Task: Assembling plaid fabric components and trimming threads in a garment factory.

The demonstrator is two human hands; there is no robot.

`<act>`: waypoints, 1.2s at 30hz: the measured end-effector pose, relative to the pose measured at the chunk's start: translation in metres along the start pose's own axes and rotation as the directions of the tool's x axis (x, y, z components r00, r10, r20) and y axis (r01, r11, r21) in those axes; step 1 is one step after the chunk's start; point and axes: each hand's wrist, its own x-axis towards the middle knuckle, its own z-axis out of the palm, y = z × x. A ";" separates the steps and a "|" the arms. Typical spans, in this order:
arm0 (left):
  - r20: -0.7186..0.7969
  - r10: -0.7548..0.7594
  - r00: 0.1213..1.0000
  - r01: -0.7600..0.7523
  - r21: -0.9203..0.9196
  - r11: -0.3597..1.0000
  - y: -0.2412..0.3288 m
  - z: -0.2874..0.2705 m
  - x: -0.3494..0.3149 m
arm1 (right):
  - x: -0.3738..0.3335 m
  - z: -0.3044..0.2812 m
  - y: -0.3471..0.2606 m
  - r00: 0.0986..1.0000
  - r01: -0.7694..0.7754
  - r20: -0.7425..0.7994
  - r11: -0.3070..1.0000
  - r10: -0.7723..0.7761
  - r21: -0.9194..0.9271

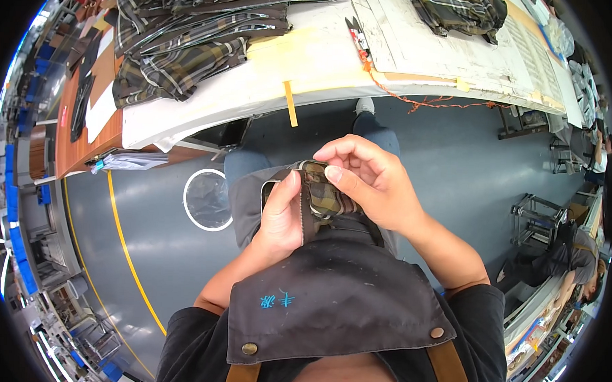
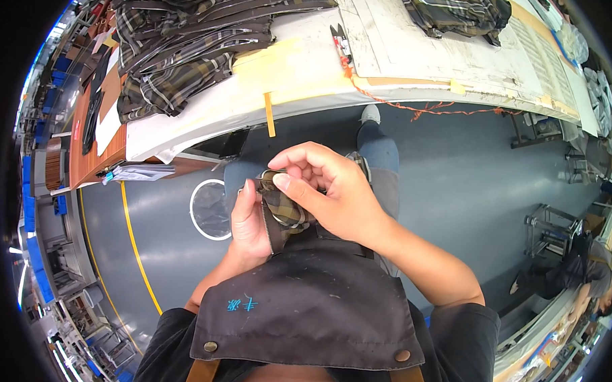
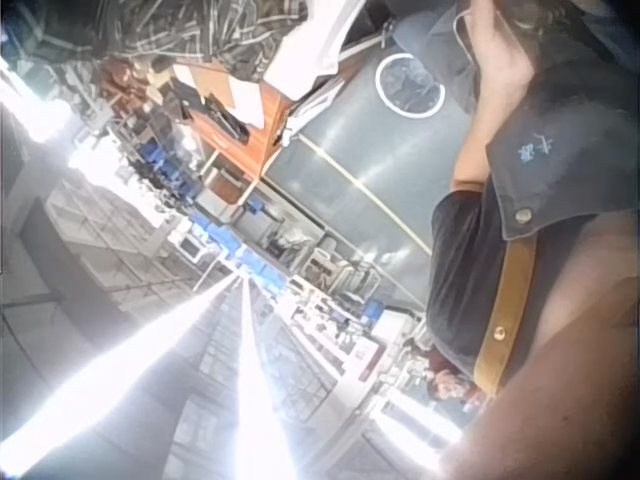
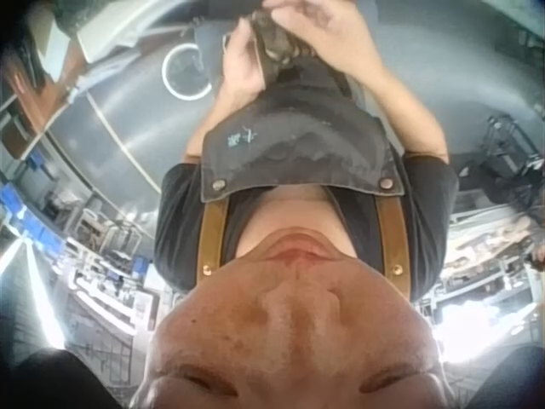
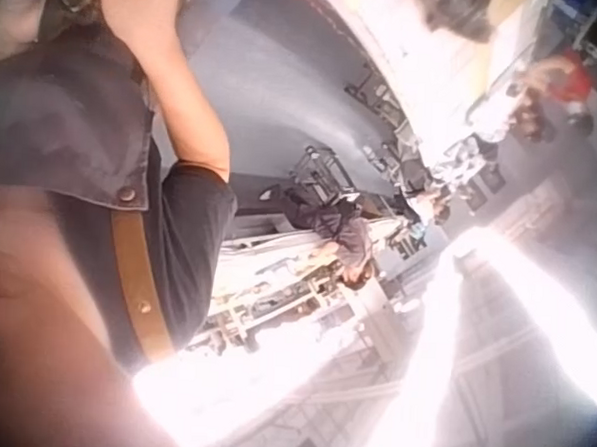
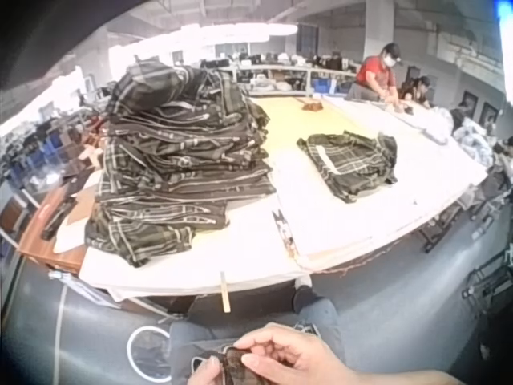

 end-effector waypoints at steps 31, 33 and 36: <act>0.146 -0.111 0.983 0.152 -0.312 0.938 0.000 -0.012 -0.003 | 0.010 0.007 -0.015 0.993 -0.118 0.041 0.982 0.113 0.147; 0.153 -0.107 0.982 0.146 -0.271 0.951 0.000 -0.014 -0.003 | 0.007 0.006 -0.016 0.989 -0.138 0.061 0.985 0.133 0.105; 0.172 -0.122 0.977 0.172 -0.316 0.933 0.001 -0.008 -0.004 | 0.010 0.009 -0.013 0.989 -0.141 -0.020 0.986 0.144 0.089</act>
